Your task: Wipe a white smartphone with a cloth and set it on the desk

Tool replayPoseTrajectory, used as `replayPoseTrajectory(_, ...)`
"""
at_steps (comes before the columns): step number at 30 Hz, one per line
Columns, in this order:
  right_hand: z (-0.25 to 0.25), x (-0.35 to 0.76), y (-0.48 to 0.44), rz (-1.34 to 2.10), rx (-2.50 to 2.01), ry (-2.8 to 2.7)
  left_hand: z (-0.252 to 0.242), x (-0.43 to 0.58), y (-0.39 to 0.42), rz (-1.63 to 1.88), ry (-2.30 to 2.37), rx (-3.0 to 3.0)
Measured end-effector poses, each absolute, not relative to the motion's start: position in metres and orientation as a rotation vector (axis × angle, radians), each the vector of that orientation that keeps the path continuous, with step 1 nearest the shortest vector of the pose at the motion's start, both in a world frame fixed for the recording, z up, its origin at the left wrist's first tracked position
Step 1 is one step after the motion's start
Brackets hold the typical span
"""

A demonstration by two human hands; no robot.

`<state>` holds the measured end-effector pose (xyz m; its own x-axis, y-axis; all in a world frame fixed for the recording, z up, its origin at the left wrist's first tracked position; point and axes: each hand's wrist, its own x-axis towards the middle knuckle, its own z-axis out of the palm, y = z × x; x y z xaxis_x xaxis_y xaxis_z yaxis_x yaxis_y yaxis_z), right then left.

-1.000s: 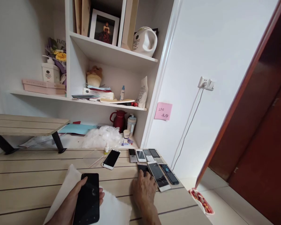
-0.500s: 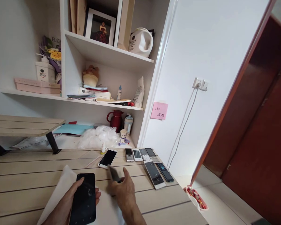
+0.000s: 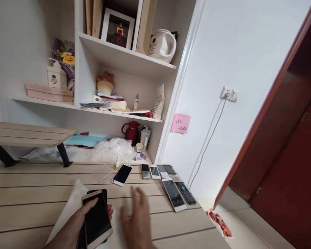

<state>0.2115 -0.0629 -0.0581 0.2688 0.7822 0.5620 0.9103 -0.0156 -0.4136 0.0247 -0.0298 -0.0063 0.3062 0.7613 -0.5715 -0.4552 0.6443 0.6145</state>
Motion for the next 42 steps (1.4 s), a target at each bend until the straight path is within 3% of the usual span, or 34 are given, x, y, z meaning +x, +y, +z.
replayPoseTrajectory(6, -0.032, 0.333, -0.046, -0.287, -2.282, -1.218, -0.013, 0.027, -0.019, 0.807, 0.931, 0.314)
replayPoseTrajectory(12, -0.031, 0.353, -0.051, -0.083, -2.347, -1.114, -0.017, 0.03, -0.012, 0.862, 0.9, 0.224)
replayPoseTrajectory(20, -0.008, 0.266, -0.045, 0.327, -1.971, -1.267, -0.015, 0.034, -0.013, 0.879, 0.95, 0.261)
replayPoseTrajectory(28, 0.011, 0.125, -0.046, 0.356, -1.832, -1.548, -0.004, 0.025, -0.032, 0.867, 0.882, 0.393)
replayPoseTrajectory(34, 0.006, 0.144, -0.06, 0.434, -1.538, -1.806, -0.01, 0.021, -0.029, 0.907, 0.882, 0.393)
replayPoseTrajectory(42, -0.005, 0.331, -0.039, -0.123, -2.229, -1.371, -0.009, 0.02, -0.027, 0.859, 0.957, 0.351)
